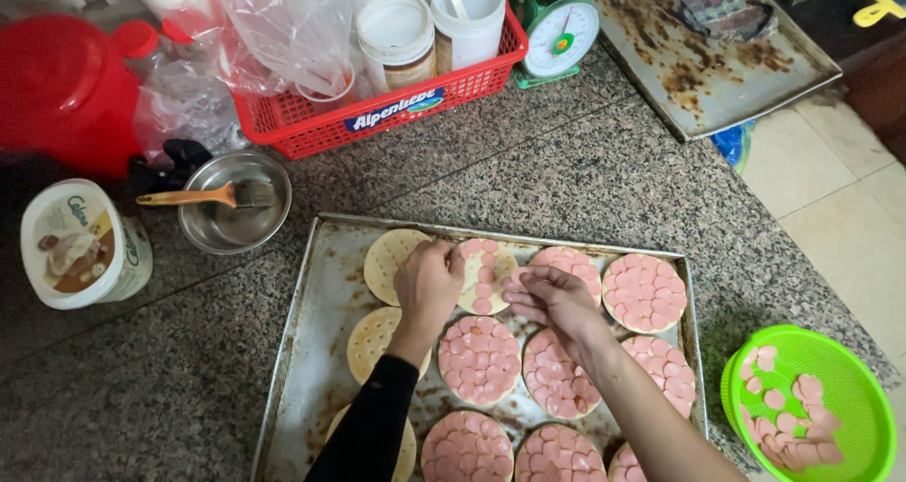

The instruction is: The person places pink heart-shaped toppings onto round dough bases arranged on a baking tray. They then retrieve baked bread rolls from an oven using a cloth and tongs, and place them on a cooling rack.

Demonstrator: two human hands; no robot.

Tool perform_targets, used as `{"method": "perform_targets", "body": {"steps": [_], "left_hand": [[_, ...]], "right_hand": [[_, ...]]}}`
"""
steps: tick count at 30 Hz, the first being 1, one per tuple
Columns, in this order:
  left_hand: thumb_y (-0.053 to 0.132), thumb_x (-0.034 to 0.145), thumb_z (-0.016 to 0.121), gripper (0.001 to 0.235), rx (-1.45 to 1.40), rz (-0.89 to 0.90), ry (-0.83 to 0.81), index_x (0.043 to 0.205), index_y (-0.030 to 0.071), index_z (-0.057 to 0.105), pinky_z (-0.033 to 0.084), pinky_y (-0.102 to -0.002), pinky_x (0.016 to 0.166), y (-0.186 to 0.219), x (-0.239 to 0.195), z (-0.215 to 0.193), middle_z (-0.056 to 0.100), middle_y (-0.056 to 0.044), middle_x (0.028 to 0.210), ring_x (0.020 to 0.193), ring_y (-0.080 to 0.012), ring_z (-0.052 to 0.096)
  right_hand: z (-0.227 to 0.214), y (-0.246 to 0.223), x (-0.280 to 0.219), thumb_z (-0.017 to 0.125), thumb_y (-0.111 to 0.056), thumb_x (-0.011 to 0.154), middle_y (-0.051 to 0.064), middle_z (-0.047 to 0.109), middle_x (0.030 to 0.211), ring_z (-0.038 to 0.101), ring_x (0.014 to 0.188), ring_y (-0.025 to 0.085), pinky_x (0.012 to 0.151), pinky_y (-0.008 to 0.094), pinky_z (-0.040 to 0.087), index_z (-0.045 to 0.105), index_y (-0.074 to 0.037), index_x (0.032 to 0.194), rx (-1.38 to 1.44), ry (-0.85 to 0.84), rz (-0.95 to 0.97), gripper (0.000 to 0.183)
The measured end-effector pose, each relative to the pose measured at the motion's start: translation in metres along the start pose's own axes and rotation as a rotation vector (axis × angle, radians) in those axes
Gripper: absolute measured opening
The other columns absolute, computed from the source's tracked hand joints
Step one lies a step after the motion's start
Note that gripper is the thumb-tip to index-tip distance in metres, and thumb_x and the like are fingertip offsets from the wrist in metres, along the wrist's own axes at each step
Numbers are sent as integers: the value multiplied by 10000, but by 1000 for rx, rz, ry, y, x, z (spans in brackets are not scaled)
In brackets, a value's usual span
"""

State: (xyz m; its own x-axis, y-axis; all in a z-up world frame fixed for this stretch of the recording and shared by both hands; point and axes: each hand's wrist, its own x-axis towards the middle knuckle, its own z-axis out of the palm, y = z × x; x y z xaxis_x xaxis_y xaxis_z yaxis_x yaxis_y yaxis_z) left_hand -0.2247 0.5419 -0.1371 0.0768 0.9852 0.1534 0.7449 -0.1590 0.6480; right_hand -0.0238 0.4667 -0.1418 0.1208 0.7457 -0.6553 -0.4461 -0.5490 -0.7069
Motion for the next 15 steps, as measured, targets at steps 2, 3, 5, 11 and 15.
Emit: {"method": "perform_targets", "body": {"steps": [2, 3, 5, 11, 15], "left_hand": [[282, 910, 704, 226, -204, 4, -106, 859, 65, 741, 546, -462, 721, 4, -10, -6, 741, -132, 848, 805, -341, 721], [291, 925, 696, 229, -306, 8, -155, 883, 73, 752, 556, -435, 731, 6, -13, -8, 752, -120, 850, 805, -315, 732], [282, 895, 725, 221, -418, 56, -180, 933, 66, 757, 559, -400, 705, 9, -23, -11, 751, -118, 890, 782, -276, 732], [271, 872, 760, 217, -433, 69, -145, 884, 55, 751, 557, -367, 667, -3, -30, -11, 723, -109, 833, 713, -235, 704], [242, 881, 733, 166, -218, -46, -40, 869, 76, 743, 541, -401, 697, -29, -16, -15, 714, -91, 855, 748, -264, 703]], "right_hand": [[7, 1, -2, 539, -62, 1008, 206, 744, 1076, 756, 974, 287, 851, 371, 631, 576, 23, 1182, 33, -51, -17, 197], [11, 0, -2, 539, -59, 1008, 213, 740, 1070, 756, 975, 294, 849, 380, 631, 567, 23, 1184, 49, -79, -28, 196], [21, 1, -4, 547, -41, 1000, 200, 733, 1076, 755, 988, 299, 869, 385, 637, 570, 21, 1203, 59, -104, -14, 214], [37, 3, -16, 544, -50, 1004, 189, 748, 1135, 742, 1017, 265, 887, 369, 627, 587, 11, 1260, -43, -177, 17, 267], [28, 0, -17, 520, -61, 1007, 196, 752, 1158, 750, 1015, 268, 896, 371, 628, 564, 20, 1274, -41, -178, 20, 283]]}}
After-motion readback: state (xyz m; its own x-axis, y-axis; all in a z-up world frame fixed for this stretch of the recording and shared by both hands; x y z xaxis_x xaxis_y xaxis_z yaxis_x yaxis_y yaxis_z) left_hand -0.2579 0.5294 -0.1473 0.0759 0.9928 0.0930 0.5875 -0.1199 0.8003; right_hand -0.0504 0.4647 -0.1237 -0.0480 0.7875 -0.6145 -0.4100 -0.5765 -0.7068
